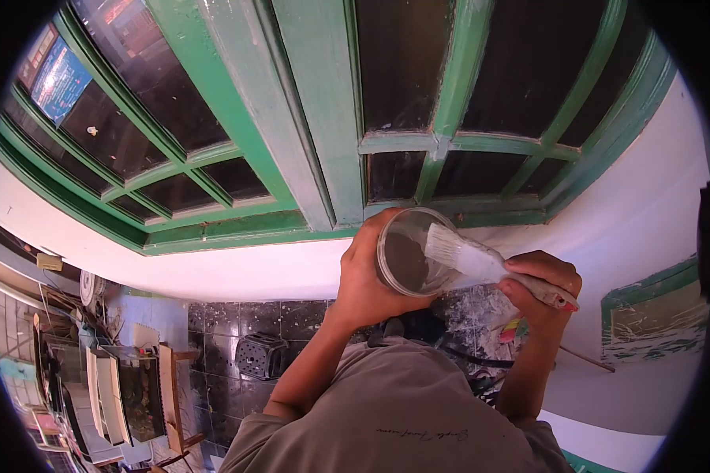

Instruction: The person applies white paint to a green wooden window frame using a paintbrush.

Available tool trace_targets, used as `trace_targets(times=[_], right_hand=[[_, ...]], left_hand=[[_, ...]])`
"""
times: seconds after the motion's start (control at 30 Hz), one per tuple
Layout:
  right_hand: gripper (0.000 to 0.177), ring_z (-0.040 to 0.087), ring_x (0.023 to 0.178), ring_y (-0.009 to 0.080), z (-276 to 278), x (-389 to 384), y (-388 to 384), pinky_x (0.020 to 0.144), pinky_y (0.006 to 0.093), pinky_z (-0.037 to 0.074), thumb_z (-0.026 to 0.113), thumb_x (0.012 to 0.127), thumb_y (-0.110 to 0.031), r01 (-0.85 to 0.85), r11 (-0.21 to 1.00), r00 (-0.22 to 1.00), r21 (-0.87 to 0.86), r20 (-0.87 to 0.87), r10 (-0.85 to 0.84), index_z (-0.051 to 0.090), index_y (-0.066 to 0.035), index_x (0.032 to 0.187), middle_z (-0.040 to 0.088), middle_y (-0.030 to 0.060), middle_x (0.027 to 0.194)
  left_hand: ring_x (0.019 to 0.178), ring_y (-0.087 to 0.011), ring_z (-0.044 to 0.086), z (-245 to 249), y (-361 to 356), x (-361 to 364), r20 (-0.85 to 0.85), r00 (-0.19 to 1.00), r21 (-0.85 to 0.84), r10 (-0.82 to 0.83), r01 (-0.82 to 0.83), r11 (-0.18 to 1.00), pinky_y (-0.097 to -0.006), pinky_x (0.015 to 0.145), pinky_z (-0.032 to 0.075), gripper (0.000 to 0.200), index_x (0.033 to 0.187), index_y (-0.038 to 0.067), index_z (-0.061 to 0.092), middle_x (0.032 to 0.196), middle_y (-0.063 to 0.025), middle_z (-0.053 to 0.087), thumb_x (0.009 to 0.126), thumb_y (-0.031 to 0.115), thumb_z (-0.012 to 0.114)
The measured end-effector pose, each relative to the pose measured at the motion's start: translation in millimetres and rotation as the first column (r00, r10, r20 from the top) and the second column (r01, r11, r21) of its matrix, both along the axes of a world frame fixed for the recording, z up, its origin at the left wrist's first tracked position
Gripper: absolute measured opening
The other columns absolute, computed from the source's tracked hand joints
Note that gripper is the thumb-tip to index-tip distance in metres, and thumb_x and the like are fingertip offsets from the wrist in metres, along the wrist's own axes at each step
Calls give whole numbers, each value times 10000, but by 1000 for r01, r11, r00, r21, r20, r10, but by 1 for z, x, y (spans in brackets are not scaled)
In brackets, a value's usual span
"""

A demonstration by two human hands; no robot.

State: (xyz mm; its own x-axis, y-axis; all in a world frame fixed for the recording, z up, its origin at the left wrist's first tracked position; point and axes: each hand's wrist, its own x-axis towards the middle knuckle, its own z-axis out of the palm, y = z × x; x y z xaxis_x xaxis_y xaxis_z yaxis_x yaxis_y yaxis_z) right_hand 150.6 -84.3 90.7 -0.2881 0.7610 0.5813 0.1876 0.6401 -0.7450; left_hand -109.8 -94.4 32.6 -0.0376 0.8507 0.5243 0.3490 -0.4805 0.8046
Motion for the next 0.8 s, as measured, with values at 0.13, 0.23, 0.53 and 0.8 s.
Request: trace_targets(times=[0.13,0.23,0.53,0.8], right_hand=[[285,700,693,181,-1,-3,-5,620,261,545,777,737,54,1,952,955,-307,-281,-92,739,72,1019,727,156,859],[275,684,645,172,3,-12,-2,582,249,531,742,760,52,98,931,961,-351,-211,-181,727,97,1031,715,149,844],[317,696,712,184,3,-9,10,662,265,549,738,731,59,28,974,988,-224,-139,-60,747,74,1047,725,164,870],[276,692,628,204,5,-16,18,578,281,552,750,745,63,35,971,974,-235,-208,-85,747,79,1021,723,181,863]], left_hand=[[1147,-213,660,-1,5,-3,37,999,-4,-12,12,1000,-363,985,533,1010,1380,42,489,1265,-135,659,512,186,985],[1151,-214,655,3,5,-3,-16,1000,15,16,-16,1000,-369,990,531,1009,1381,41,486,1271,-134,655,516,186,984],[1195,-308,632,-6,11,-8,124,992,-39,-2,7,999,-415,1010,519,1033,1397,54,474,1317,-145,609,517,232,983],[1210,-236,619,-4,20,-10,140,990,-40,-34,40,998,-385,1052,494,1057,1406,22,441,1324,-132,606,515,187,986]])
